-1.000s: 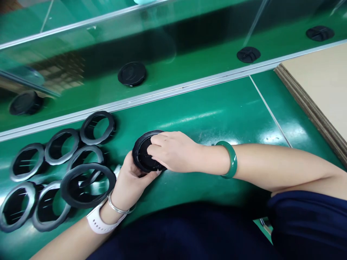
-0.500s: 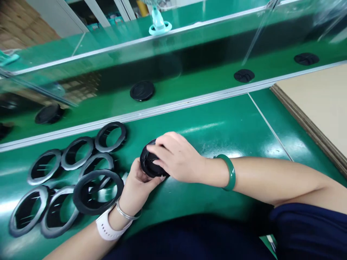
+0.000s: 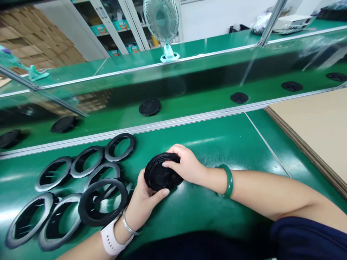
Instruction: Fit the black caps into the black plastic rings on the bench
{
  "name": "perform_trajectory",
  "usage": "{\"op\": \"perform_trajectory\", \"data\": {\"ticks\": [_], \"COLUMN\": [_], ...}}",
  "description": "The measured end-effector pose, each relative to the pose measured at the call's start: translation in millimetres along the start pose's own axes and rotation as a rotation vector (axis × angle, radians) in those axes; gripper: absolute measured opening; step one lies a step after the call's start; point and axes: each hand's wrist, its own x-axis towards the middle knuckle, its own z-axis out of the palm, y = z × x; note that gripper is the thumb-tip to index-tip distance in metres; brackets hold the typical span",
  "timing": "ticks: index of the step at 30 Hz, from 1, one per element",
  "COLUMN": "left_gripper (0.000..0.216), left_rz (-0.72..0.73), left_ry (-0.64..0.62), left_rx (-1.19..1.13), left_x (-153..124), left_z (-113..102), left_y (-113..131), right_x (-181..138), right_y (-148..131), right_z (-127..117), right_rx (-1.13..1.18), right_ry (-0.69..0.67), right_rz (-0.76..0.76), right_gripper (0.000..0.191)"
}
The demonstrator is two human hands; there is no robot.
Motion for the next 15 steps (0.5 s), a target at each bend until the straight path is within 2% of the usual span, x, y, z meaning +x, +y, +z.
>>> {"op": "perform_trajectory", "data": {"ticks": [5, 7, 8, 11, 12, 15], "left_gripper": [0.056, 0.048, 0.046, 0.046, 0.048, 0.051], "left_rz": [0.067, 0.084, 0.087, 0.083, 0.078, 0.074], "left_ry": [0.052, 0.085, 0.107, 0.156, 0.162, 0.158], "left_rx": [0.173, 0.219, 0.230, 0.245, 0.250, 0.256], "left_x": [3, 4, 5, 8, 10, 13], "left_z": [-3, -4, -5, -7, -8, -9], "left_y": [1, 3, 3, 6, 6, 6], "right_x": [2, 4, 5, 8, 8, 7], "right_y": [2, 1, 0, -2, -2, 4], "right_z": [2, -1, -4, -10, -10, -6], "right_rx": [-0.085, -0.060, -0.014, 0.080, 0.075, 0.098], "right_ry": [0.064, -0.024, -0.110, -0.346, -0.365, -0.298], "right_rz": [0.068, 0.150, 0.185, 0.236, 0.247, 0.299], "right_gripper": [0.011, 0.013, 0.021, 0.059, 0.066, 0.065]}}
